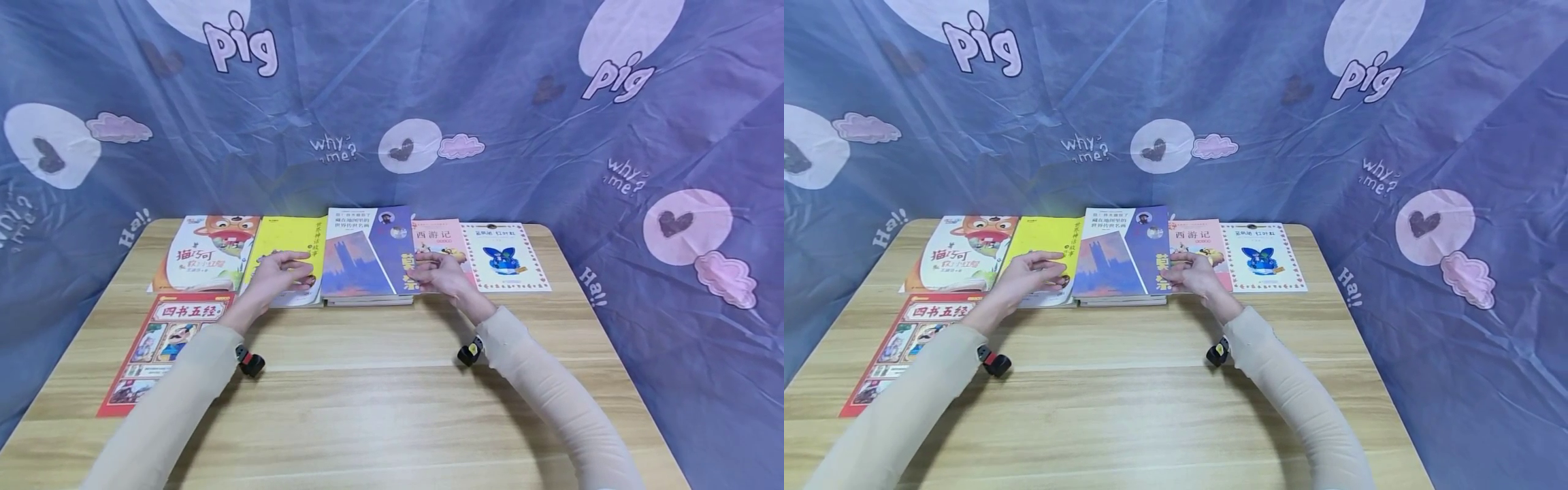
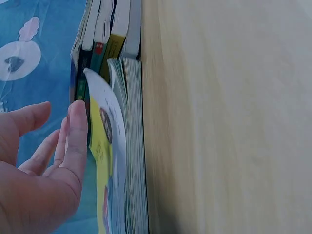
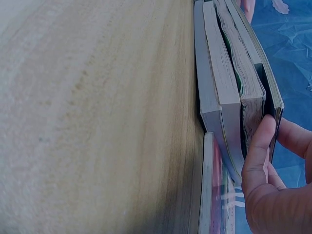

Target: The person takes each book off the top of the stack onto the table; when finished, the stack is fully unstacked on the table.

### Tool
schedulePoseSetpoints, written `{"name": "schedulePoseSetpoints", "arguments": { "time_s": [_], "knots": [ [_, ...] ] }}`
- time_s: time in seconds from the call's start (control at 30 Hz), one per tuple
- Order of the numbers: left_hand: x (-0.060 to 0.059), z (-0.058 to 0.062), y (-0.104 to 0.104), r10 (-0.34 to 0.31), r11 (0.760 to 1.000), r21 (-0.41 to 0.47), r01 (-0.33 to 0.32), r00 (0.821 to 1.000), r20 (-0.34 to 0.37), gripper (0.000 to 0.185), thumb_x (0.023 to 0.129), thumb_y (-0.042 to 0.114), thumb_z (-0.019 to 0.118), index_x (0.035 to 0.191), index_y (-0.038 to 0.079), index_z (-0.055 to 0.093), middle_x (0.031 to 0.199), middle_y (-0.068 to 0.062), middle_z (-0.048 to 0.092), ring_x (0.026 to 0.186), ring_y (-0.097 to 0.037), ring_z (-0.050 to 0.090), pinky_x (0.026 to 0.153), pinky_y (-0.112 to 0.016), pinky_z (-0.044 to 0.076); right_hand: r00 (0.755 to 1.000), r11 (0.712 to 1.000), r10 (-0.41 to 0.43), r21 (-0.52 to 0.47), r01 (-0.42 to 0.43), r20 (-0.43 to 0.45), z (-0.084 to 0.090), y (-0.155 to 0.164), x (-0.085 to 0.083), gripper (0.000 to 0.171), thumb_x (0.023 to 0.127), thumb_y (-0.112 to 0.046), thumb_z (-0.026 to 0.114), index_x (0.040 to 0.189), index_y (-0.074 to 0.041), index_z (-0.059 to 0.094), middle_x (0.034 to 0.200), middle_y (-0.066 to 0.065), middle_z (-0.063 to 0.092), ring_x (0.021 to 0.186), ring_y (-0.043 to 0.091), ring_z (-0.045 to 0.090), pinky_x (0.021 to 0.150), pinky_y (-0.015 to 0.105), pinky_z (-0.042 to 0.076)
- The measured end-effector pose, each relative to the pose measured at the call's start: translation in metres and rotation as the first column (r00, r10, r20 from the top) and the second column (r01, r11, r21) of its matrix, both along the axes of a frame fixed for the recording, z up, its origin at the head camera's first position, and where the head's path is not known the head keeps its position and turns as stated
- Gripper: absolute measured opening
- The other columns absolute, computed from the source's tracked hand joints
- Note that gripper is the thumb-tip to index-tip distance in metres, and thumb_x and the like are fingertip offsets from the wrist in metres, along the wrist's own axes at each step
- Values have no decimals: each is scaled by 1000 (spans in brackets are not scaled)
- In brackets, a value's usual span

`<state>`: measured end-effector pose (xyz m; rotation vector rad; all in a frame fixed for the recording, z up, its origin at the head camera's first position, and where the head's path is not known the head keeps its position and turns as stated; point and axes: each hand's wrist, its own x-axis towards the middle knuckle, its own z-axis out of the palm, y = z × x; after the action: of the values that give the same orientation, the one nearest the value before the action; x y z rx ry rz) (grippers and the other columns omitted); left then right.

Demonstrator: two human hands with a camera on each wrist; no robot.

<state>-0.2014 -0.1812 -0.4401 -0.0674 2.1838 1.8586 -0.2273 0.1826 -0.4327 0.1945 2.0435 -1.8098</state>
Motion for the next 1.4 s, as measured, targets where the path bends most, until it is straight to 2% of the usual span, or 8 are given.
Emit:
{"name": "schedulePoseSetpoints", "arguments": {
  "time_s": [0.23, 0.43, 0.53, 0.67, 0.8, 1.03, 1.23, 1.4],
  "knots": [
    [-14, -4, 19, 4, 1000, 6, -5, 1000, 16, 53, 103, 17, 70, 150, 1, 54, 122, -16, 71, 80, -6, 75, 80, -28, 69, 1000, 1000, -5, -7, 5, -4, -2, 0, 0, 56, 96, 1, 73, 147, 3, 51, 83, -8, 68, 66, 5, 65, 59, 17, 61],
    [-22, -8, 28, 21, 999, -51, -20, 1000, 23, 52, 101, 22, 73, 147, 2, 58, 110, -5, 74, 75, -3, 73, 73, -24, 68, 1000, 1000, -3, -28, 3, -7, -4, 0, 0, 56, 96, 2, 72, 148, 4, 49, 84, -7, 69, 65, 6, 65, 57, 16, 60],
    [-24, -8, 30, 24, 997, -69, -22, 999, 35, 54, 101, 23, 73, 148, 2, 57, 112, -9, 74, 73, -4, 73, 73, -24, 68, 1000, 999, -3, -32, 3, -5, -4, 0, 0, 57, 97, 1, 72, 148, 4, 49, 85, -7, 69, 66, 6, 65, 57, 17, 60],
    [-26, -8, 31, 21, 995, -101, -16, 998, 53, 56, 100, 27, 75, 147, 3, 57, 129, -22, 71, 72, -5, 72, 71, -24, 67, 1000, 1000, 1, -22, -1, -1, -4, 0, 0, 57, 97, 0, 73, 148, 2, 50, 86, -7, 68, 67, 6, 65, 59, 17, 60],
    [-28, -7, 33, 22, 992, -128, -14, 998, 60, 56, 99, 26, 77, 146, 3, 58, 138, -26, 66, 72, -6, 71, 70, -24, 67, 1000, 1000, -6, -28, 6, 10, -4, 0, -1, 58, 96, 0, 74, 148, 2, 50, 88, -5, 70, 67, 7, 65, 59, 17, 61],
    [-28, -5, 35, 27, 990, -141, -18, 998, 61, 52, 99, 20, 76, 145, 1, 59, 135, -24, 65, 72, -5, 70, 71, -23, 67, 1000, 999, -11, -32, 11, 14, -5, 0, -4, 58, 96, 2, 73, 148, 4, 49, 82, -7, 70, 65, 6, 65, 58, 17, 61],
    [-27, -4, 33, 25, 991, -134, -15, 997, 77, 54, 100, 18, 74, 148, 3, 56, 139, -25, 63, 74, -6, 70, 70, -23, 67, 1000, 999, -13, -42, 13, 17, -3, -1, -3, 56, 96, 1, 73, 147, 3, 51, 81, -7, 73, 64, 7, 66, 59, 18, 62],
    [-21, -2, 28, 37, 997, -75, -31, 995, 88, 53, 100, 16, 74, 147, 2, 56, 126, -16, 68, 77, -5, 70, 65, -21, 64, 999, 999, -22, -45, 23, 28, -2, -2, -4, 53, 97, -5, 74, 145, 1, 54, 78, -5, 74, 63, 8, 67, 62, 21, 65]
  ]
}}
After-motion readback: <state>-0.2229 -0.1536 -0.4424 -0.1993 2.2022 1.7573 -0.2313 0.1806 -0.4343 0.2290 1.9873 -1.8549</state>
